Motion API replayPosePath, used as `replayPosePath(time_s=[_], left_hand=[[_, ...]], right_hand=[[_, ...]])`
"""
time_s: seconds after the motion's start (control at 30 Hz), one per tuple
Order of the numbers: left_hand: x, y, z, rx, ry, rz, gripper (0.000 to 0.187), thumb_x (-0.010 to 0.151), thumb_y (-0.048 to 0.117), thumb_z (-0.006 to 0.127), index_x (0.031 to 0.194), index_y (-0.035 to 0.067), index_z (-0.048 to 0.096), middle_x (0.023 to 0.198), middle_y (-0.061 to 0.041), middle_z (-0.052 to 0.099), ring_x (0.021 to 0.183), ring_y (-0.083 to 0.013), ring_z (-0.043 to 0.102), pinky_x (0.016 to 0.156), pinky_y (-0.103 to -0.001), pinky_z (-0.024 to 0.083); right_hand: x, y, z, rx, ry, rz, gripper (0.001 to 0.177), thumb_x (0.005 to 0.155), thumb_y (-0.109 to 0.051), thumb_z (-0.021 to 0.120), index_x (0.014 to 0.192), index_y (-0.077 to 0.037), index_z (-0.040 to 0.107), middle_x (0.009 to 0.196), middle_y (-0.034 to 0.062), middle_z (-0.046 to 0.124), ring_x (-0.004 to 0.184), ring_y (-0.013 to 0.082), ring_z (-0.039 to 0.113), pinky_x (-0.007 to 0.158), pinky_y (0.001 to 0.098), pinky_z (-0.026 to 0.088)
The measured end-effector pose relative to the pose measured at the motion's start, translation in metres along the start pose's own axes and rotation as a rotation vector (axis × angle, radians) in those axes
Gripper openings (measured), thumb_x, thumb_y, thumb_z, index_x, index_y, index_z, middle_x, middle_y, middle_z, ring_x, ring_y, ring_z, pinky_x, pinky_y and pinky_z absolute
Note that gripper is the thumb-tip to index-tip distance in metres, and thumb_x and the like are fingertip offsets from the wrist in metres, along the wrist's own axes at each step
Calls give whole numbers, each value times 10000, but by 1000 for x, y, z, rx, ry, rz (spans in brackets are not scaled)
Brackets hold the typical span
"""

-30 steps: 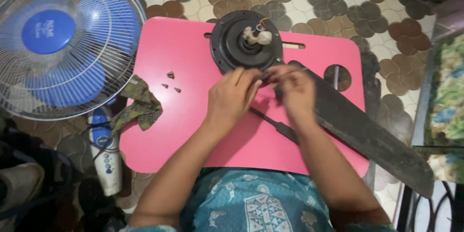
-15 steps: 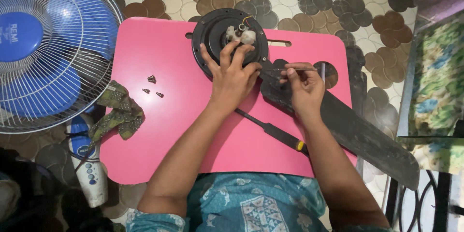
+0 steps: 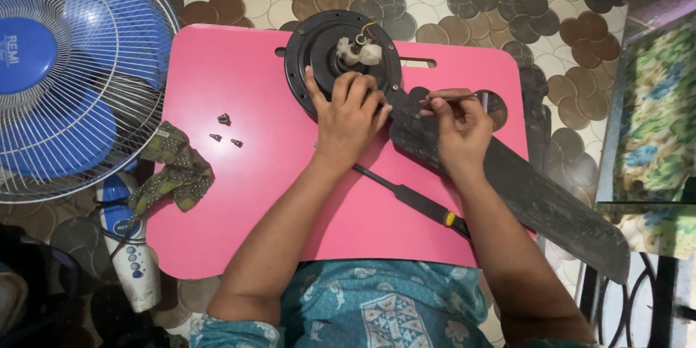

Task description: The person attaches a fan blade to the motor housing on a pink table using a screwdriver and screws. They align the blade, insert screws, and tighten them to secure the blade to the motor.

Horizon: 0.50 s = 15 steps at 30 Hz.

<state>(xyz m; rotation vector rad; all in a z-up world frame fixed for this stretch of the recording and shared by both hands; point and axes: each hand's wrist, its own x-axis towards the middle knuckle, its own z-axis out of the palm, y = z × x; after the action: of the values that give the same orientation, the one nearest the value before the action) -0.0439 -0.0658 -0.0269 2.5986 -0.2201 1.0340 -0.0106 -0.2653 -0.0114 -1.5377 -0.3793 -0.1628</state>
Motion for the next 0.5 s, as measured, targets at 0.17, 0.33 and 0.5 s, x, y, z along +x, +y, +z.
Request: replayPosePath(time_s=[0.17,0.33,0.5], left_hand=[[2,2,-1,17,7,-23,255,825,335,846,947,156,712,1174,24,603,1211,-199,543,1156,-789,160],[2,6,-3,10,80,-30,273,829,350,838,1029,192,741,1129,16,590,1175,-200,547,1138,-782,183],[4,1,-4,-29,84,10,215,854,347,824,970,197,723,1080,48,626,1153,-183,572,1181,-734,187]], right_hand=[[0,-3,4,82,-19,17,77,1088,8,545,1146,51,570,1082,147,685,1001,239,746,890,379,664],[-1,-2,3,47,-29,-4,86,1096,3,524,1150,55,566,1091,163,682,988,254,754,886,382,665],[-2,1,0,52,-8,5,92,1104,-12,517,1162,52,550,1089,165,677,989,263,752,881,387,663]])
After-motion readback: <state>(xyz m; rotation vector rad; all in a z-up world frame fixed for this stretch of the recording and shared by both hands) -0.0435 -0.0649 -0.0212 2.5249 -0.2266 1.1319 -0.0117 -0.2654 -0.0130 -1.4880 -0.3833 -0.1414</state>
